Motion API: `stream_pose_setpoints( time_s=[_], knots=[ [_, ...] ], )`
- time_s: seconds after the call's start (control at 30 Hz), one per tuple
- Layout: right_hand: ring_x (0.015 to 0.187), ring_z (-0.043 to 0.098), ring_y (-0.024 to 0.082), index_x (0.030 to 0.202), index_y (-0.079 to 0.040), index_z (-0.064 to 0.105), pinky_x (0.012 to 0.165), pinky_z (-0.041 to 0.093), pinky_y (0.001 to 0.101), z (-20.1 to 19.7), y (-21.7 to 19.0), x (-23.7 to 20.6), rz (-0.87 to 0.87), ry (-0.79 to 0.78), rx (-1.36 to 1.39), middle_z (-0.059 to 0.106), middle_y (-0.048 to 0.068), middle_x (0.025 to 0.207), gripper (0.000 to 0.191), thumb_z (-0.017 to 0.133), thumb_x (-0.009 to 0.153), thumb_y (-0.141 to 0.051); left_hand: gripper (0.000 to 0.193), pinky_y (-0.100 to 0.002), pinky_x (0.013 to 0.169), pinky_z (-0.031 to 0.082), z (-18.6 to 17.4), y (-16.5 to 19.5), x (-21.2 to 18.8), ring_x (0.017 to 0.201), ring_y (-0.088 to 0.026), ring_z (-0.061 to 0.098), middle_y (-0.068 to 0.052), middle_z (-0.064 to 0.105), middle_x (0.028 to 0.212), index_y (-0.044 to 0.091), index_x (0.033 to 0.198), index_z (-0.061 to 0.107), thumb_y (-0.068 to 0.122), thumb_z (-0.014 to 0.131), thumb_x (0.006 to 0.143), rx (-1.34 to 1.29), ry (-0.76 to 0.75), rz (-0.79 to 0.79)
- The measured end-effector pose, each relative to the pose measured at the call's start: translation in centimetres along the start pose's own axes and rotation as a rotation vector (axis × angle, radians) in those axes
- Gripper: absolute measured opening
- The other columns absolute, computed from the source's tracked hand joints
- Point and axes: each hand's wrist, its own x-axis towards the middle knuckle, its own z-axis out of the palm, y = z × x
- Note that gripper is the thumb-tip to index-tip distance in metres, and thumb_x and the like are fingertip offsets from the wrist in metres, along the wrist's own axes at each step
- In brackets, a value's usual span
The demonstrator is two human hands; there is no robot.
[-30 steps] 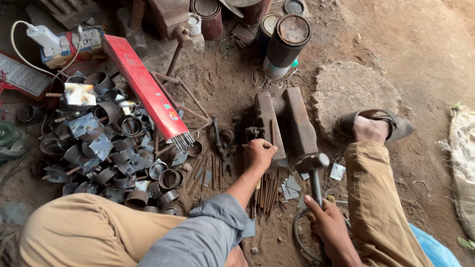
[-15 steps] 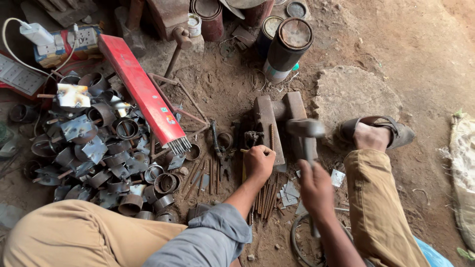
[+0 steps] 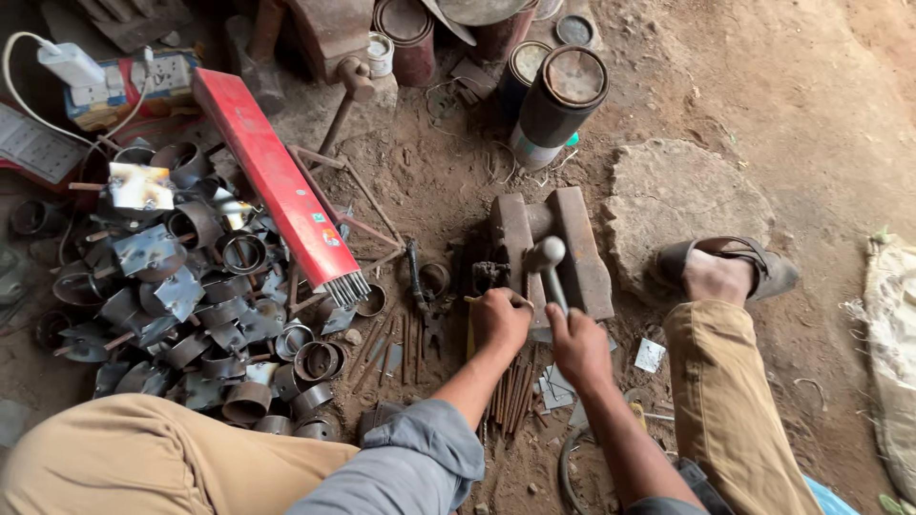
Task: The person sits on the ground and repeatedly hammers metal rods placed on a metal block. They pick up rods, position them, strike them with a hammer, and then place them aside.
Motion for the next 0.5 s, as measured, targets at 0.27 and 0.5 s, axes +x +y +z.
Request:
stream_pose_setpoints(
  time_s=[0.27, 0.5],
  knots=[
    [0.055, 0.062, 0.023, 0.087, -0.002, 0.068, 0.054, 0.048, 0.0397, -2.1, -1.9, 1.3, -0.139, 0.003, -0.116, 0.067, 0.014, 0.067, 0.052, 0.053, 0.105, -0.049, 0.009, -0.041, 0.072, 0.061, 0.0, 0.0, 0.2, 0.074, -0.033, 0.076, -0.018, 0.075, 0.077, 0.010, 0.076, 0.080, 0.018, 0.078, 0.074, 0.042, -0.039, -0.013],
    [0.040, 0.040, 0.013, 0.079, -0.008, 0.054, 0.037, 0.034, 0.0308, -9.4, 0.7, -10.0, 0.148, -0.132, 0.597, 0.048, 0.000, 0.055, 0.042, 0.062, 0.098, -0.045, 0.007, -0.043, 0.075, 0.061, -1.2, 1.0, -0.3, 0.077, -0.037, 0.075, -0.019, 0.075, 0.079, 0.012, 0.077, 0.081, 0.017, 0.077, 0.074, 0.077, 0.022, 0.059]
  ],
)
